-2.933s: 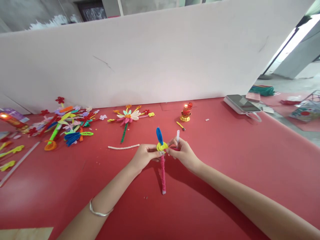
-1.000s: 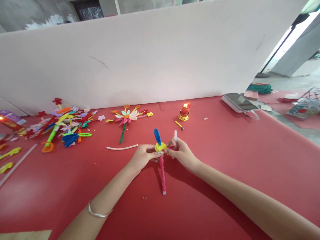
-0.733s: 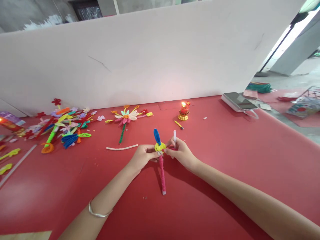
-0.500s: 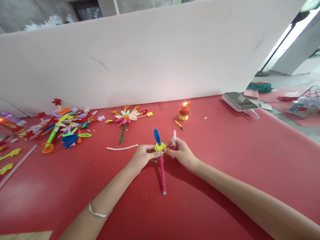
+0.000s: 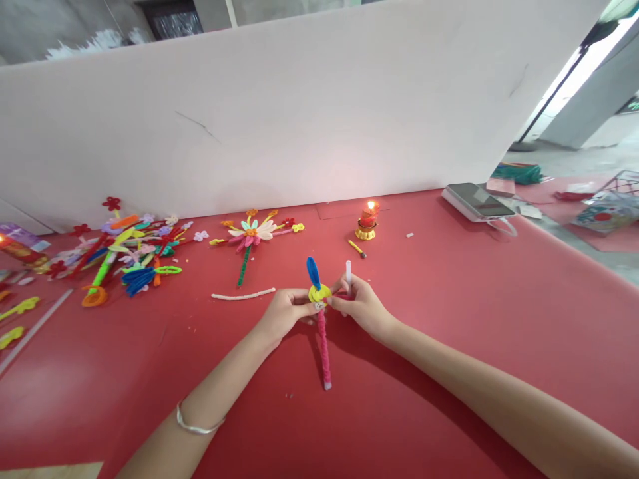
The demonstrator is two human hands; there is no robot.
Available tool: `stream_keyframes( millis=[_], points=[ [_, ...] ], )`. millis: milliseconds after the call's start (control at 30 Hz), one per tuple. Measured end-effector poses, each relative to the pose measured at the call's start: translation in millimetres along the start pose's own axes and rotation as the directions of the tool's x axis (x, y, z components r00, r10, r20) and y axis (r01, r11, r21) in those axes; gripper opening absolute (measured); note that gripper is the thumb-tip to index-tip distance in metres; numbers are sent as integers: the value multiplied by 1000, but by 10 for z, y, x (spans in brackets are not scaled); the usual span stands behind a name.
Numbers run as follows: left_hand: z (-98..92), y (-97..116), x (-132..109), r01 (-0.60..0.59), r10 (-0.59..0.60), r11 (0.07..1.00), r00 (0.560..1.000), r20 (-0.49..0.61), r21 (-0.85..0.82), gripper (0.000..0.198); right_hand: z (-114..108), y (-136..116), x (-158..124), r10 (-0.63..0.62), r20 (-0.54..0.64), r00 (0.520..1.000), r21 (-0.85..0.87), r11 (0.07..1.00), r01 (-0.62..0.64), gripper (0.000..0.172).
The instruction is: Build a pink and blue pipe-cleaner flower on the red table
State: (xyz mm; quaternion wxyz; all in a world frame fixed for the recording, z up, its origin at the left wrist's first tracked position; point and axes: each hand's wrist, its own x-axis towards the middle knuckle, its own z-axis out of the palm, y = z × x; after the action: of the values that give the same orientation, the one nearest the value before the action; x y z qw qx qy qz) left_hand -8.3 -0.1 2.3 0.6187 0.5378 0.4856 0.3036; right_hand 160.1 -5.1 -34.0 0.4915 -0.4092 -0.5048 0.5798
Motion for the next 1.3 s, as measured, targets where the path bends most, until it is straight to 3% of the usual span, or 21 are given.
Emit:
stream_keyframes(
  millis=[600, 900, 1300],
  points=[
    [-8, -20, 16, -9, 9, 1000, 1000, 15, -2, 22, 19, -46, -8, 12, -10, 1000, 22, 1000, -12, 45],
    [-84, -47, 81, 79, -73, 993, 994, 80, -87, 30, 10, -86, 13, 136, -74, 988, 142, 982, -124, 33],
    [-77, -62, 110, 96, -88, 987, 994, 63, -132, 41, -1, 25, 7, 19, 72, 997, -32, 999, -17, 40]
  ],
)
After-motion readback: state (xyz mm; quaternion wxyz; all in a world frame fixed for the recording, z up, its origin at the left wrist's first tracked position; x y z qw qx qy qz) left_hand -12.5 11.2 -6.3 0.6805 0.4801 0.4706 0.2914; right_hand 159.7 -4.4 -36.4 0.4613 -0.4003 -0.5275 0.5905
